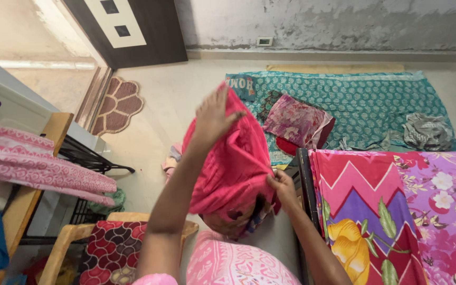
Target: The person folds a floral blanket and a multi-colored woven rug by hand, then places them onto a bed. They also retrieve and position decorative heart-shaped and rectangular pillows onto the bed.
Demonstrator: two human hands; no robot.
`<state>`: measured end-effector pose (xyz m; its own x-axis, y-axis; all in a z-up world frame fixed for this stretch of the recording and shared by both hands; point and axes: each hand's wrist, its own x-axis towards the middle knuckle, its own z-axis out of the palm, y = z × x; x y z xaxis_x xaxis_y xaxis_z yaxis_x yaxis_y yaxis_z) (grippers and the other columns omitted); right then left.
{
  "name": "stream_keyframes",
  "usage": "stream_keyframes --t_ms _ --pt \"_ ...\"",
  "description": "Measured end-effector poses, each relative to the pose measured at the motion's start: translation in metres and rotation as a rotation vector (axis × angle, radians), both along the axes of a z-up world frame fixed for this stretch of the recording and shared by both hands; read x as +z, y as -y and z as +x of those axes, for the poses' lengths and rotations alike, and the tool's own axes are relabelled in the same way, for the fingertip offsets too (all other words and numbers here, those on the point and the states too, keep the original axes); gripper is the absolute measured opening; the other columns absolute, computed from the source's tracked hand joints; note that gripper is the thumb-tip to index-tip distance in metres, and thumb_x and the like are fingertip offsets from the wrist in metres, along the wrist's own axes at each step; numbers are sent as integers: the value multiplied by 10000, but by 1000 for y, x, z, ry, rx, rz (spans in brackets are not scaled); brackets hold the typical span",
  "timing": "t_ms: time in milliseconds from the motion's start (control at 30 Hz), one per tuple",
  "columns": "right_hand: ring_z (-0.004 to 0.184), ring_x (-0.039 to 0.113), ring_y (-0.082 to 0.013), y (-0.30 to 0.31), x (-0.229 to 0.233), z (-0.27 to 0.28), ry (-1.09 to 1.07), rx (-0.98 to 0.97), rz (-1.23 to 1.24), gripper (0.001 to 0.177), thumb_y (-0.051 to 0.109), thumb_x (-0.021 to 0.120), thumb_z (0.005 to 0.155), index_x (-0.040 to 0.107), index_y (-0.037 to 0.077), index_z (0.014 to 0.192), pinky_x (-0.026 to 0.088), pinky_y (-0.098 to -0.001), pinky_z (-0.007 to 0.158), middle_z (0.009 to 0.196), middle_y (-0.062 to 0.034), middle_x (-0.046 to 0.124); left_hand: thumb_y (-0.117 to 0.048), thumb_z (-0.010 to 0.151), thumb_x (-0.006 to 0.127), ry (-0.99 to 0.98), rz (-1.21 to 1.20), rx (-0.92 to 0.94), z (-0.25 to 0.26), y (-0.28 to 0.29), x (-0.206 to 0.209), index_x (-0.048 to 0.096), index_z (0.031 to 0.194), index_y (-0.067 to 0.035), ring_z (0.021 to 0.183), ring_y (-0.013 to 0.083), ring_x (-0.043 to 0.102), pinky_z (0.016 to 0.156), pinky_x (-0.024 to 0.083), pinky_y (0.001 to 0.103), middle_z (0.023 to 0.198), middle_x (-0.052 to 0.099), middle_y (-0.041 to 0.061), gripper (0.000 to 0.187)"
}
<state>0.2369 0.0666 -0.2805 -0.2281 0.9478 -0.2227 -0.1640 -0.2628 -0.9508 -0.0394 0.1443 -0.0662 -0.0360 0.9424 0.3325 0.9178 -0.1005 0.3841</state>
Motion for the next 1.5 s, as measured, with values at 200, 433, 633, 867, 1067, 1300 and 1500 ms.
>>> stream_keyframes --t_ms 200,433,633,867,1067,1300,1500 --pt "791 593 -48 -34 49 -11 -119 -47 114 107 168 665 998 686 78 942 475 -203 743 880 43 676 -569 909 643 377 -322 17 -27 44 -159 585 1376 -36 1167 366 657 990 506 445 1234 689 225 711" --pt "761 575 -33 -41 80 30 -179 -206 187 100 115 668 1022 659 85 927 467 -206 707 862 52 651 -799 900 400 1003 -733 248 -38 103 -316 533 1417 -46 1083 242 626 889 481 423 1234 656 129 923" --pt "782 665 -102 -4 147 45 -356 -276 144 101 149 662 1009 658 71 946 547 -266 743 885 -3 704 -889 844 298 1461 -1068 76 3 89 -337 282 1594 -135 1349 326 542 1100 479 460 1434 547 154 1063" --pt "838 680 -119 24 197 38 -398 -422 244 138 188 674 1025 662 67 960 556 -284 791 934 -19 716 -866 826 469 1883 -1325 -196 23 66 -332 461 1543 -15 1379 347 562 1144 457 512 1494 581 160 1113" --pt "873 674 -106 9 200 66 -434 -637 262 77 154 675 1028 684 84 998 551 -285 846 947 16 706 -905 738 424 2154 -972 -234 4 68 -317 430 1518 -67 1326 375 561 1111 460 547 1484 542 178 1145" --pt "933 689 -111 -5 168 111 -487 -788 237 74 92 649 1022 710 72 1060 551 -289 928 999 10 729 -543 856 656 2001 -671 -543 -84 -1 -237 501 1444 -49 1281 288 589 1061 489 441 1416 591 136 782" --pt "978 693 -143 -7 152 139 -394 -855 207 110 167 641 1053 688 76 1093 563 -342 961 1051 -6 721 -141 859 774 1695 -460 -446 -85 -59 -75 691 1121 -8 912 189 720 839 594 348 1031 743 88 306"
